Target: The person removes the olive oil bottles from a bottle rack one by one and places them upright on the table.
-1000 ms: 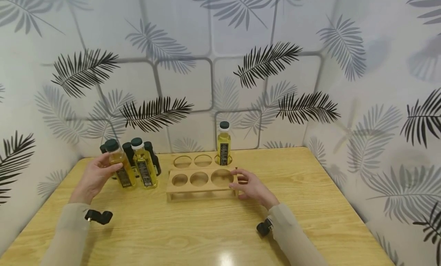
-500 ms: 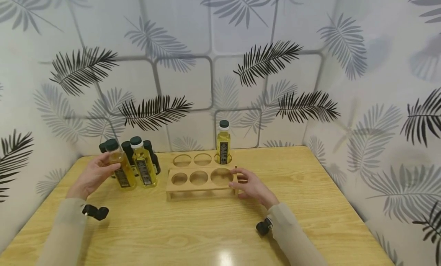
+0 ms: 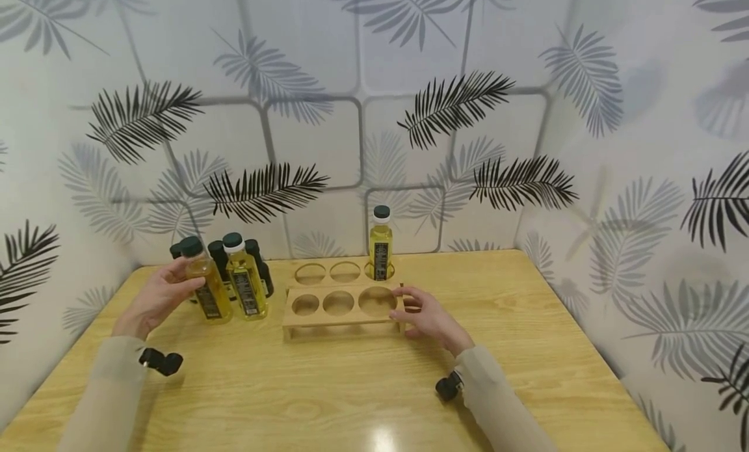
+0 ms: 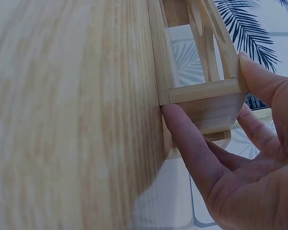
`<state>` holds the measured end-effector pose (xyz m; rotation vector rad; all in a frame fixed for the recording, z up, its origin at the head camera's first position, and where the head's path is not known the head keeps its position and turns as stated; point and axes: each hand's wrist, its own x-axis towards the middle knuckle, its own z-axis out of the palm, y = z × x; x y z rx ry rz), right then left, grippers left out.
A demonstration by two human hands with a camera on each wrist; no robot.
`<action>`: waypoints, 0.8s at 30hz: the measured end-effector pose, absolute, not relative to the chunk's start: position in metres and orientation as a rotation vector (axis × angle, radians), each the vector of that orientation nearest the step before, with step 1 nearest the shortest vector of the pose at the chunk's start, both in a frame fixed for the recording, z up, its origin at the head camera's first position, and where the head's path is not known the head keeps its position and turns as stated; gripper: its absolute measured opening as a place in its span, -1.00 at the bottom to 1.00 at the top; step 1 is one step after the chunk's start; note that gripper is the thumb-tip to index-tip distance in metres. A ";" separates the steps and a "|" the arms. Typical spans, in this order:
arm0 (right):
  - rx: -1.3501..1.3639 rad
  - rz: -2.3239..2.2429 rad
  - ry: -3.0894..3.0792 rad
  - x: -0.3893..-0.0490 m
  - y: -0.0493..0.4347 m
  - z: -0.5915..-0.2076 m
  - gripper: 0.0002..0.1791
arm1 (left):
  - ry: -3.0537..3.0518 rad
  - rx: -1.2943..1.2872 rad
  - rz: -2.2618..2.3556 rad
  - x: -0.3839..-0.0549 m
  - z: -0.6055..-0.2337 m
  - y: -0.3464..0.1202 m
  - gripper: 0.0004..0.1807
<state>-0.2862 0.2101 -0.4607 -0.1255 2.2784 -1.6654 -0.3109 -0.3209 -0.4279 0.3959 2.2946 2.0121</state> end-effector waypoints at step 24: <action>-0.116 -1.675 2.266 -0.284 0.212 -0.462 -0.33 | 2.285 -0.256 2.907 -0.272 -0.380 -0.276 -0.86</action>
